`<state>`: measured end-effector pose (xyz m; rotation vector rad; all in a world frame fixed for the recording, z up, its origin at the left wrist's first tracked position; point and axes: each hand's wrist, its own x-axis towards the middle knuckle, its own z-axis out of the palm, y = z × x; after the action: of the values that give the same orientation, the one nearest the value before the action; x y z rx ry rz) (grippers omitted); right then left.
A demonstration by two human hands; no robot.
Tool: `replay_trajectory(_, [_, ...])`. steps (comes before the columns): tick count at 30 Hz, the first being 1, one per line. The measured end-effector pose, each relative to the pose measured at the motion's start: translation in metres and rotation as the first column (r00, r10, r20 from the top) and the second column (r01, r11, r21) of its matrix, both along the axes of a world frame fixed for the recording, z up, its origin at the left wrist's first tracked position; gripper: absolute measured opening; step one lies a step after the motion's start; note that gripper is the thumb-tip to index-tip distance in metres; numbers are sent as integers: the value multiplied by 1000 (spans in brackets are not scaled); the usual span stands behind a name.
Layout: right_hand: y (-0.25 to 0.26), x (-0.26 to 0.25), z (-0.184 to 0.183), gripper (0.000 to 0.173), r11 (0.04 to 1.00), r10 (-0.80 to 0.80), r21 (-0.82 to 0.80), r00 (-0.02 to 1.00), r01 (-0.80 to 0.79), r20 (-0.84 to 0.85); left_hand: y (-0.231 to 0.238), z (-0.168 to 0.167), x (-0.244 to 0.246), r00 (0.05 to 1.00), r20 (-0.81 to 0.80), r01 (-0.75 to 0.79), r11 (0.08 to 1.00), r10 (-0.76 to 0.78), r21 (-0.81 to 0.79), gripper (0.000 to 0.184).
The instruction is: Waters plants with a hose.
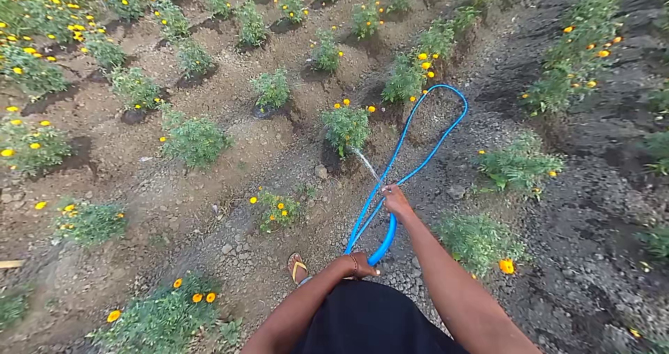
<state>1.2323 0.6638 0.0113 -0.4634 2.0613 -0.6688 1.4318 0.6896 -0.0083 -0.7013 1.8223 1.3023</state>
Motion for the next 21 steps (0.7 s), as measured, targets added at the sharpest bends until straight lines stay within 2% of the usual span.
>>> replay_trajectory(21, [-8, 7, -1, 36, 991, 110, 64, 992, -114, 65, 5, -4, 2, 1000, 9, 24, 1000, -24, 2, 59])
